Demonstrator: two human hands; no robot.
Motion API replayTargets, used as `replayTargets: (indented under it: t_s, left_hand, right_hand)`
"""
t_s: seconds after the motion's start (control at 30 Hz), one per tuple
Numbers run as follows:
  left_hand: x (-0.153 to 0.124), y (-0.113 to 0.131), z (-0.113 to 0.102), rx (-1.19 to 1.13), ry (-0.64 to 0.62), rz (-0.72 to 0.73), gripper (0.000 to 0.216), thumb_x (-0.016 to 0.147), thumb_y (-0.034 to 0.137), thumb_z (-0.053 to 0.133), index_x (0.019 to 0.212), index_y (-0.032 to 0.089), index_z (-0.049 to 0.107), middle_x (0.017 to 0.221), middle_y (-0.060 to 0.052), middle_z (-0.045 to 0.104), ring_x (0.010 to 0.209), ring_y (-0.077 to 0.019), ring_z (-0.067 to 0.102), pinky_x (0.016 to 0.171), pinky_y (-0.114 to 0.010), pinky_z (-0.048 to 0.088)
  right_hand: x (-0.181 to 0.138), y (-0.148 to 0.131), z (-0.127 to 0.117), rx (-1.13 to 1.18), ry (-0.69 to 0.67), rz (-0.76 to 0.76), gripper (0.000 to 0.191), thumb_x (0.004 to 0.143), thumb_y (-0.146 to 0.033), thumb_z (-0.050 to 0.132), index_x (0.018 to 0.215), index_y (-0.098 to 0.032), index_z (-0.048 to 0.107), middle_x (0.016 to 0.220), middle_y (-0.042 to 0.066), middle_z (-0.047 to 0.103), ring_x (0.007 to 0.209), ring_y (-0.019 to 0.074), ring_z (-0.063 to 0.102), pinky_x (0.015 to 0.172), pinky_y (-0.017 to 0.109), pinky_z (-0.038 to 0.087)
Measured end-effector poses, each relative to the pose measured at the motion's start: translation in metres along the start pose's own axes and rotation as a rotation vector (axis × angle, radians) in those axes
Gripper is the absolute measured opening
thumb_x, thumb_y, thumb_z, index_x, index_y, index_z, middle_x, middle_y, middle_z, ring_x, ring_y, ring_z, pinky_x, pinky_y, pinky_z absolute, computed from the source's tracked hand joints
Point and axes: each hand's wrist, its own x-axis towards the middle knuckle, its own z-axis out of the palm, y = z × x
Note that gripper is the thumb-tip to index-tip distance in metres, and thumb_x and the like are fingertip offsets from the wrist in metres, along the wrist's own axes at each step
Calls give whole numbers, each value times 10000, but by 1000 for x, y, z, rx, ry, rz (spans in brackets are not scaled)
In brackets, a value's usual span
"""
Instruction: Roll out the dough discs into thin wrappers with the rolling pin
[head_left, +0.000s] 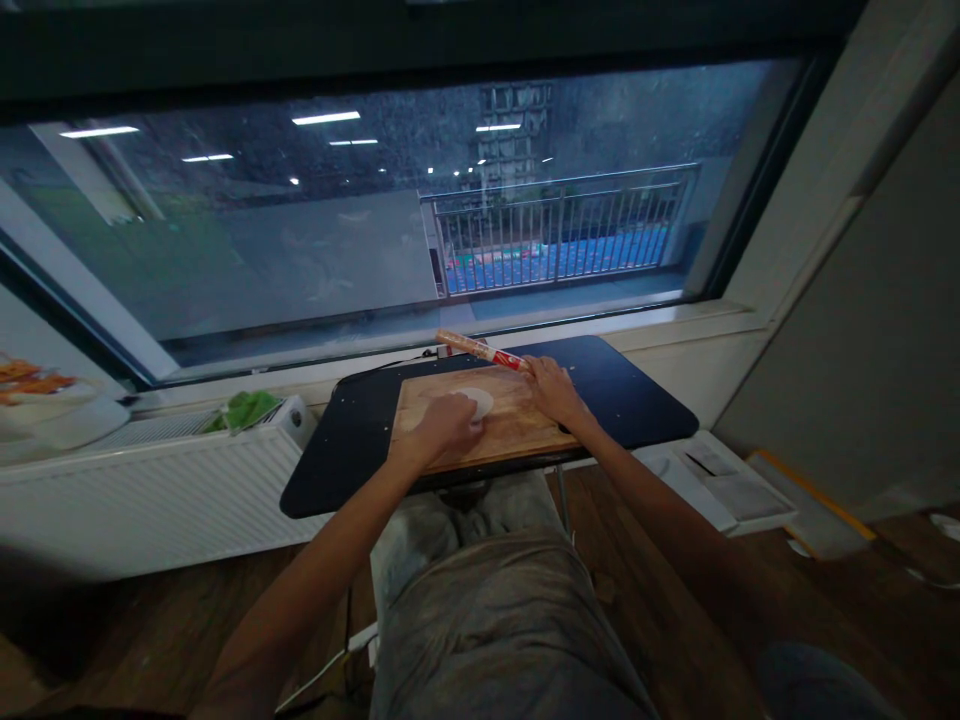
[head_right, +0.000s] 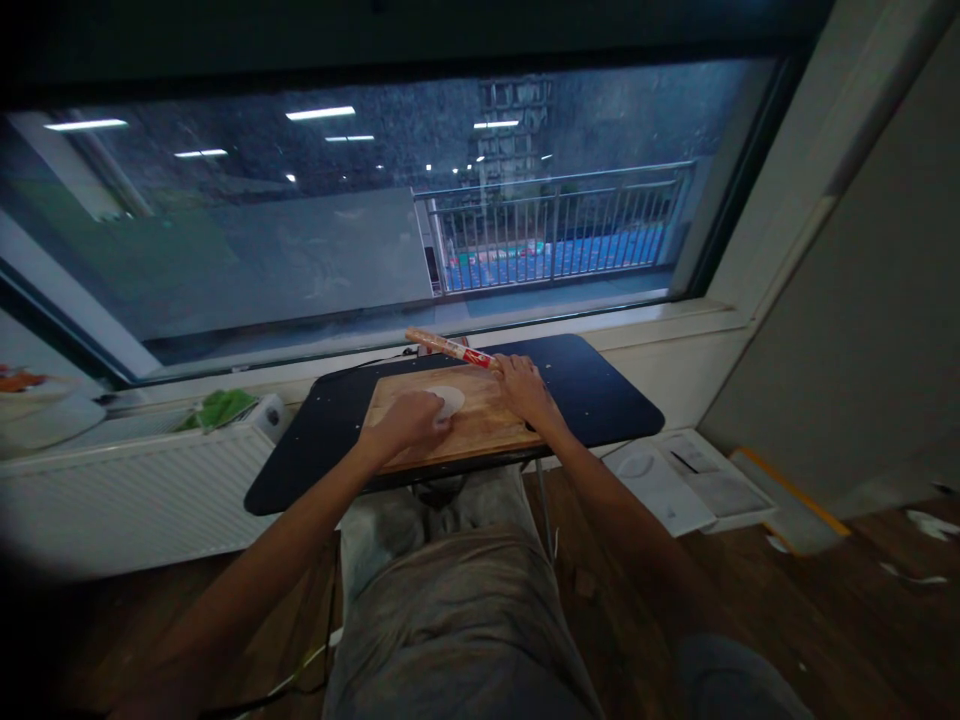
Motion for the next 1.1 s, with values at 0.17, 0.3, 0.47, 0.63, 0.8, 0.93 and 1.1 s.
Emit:
replayTargets:
  t_s: [0.17, 0.3, 0.47, 0.63, 0.8, 0.93, 1.1]
  left_hand:
    - [-1, 4, -2, 9, 27, 56, 355, 1077, 397, 570, 1155, 150, 814, 1141, -212, 822, 1064, -335, 781, 913, -401, 555]
    - [-2, 0, -1, 4, 36, 108, 388, 1125, 393, 514, 1192, 142, 802, 1125, -224, 817, 1050, -342, 781, 916, -406, 550]
    - [-13, -2, 6, -1, 25, 152, 379, 1135, 338, 492, 1116, 138, 813, 1162, -230, 816, 1076, -344, 777, 980, -427, 548]
    - [-34, -12, 6, -171, 68, 225, 367, 1157, 360, 453, 1256, 204, 769, 1339, -163, 792, 1205, -295, 741, 1070, -400, 530]
    - [-31, -39, -6, -212, 288, -61, 421, 1160, 384, 402, 1091, 207, 778, 1126, -143, 807, 1130, -303, 712, 1054, -409, 520]
    - [-11, -55, -8, -123, 539, -208, 332, 1124, 358, 483, 1244, 175, 731, 1325, -186, 749, 1299, -353, 619, 1122, -472, 479]
    - [2, -56, 8, -79, 345, -248, 386, 1151, 333, 414, 1346, 158, 698, 1418, -215, 709, 1372, -359, 594, 1152, -497, 462]
  right_hand:
    - [0, -3, -1, -4, 19, -8, 451, 1187, -341, 367, 1544, -193, 599, 1331, 177, 723, 1251, 339, 609, 1093, 445, 480]
    - [0, -3, -2, -6, 19, -14, 459, 1190, -346, 358, 1553, -185, 588, 1349, 174, 722, 1284, 351, 600, 1101, 449, 473]
    - [0, -2, 0, -20, 2, -26, 463, 1191, -351, 348, 1538, -186, 606, 1348, 181, 722, 1285, 356, 602, 1118, 466, 469]
    - [-2, -2, -6, -7, -20, -59, 467, 1182, -323, 364, 1553, -180, 608, 1404, 189, 723, 1336, 355, 599, 1162, 490, 468]
    - [-2, -9, -20, 47, -72, -181, 474, 1167, -318, 445, 1612, -257, 595, 1561, 143, 684, 1427, 320, 598, 1263, 532, 407]
    - [1, -24, -21, 111, -157, -205, 491, 1166, -320, 464, 1640, -266, 574, 1617, 132, 658, 1465, 321, 604, 1263, 546, 418]
    - [12, -31, -8, 157, -232, -299, 481, 1180, -353, 447, 1630, -238, 573, 1617, 140, 641, 1490, 299, 577, 1262, 522, 433]
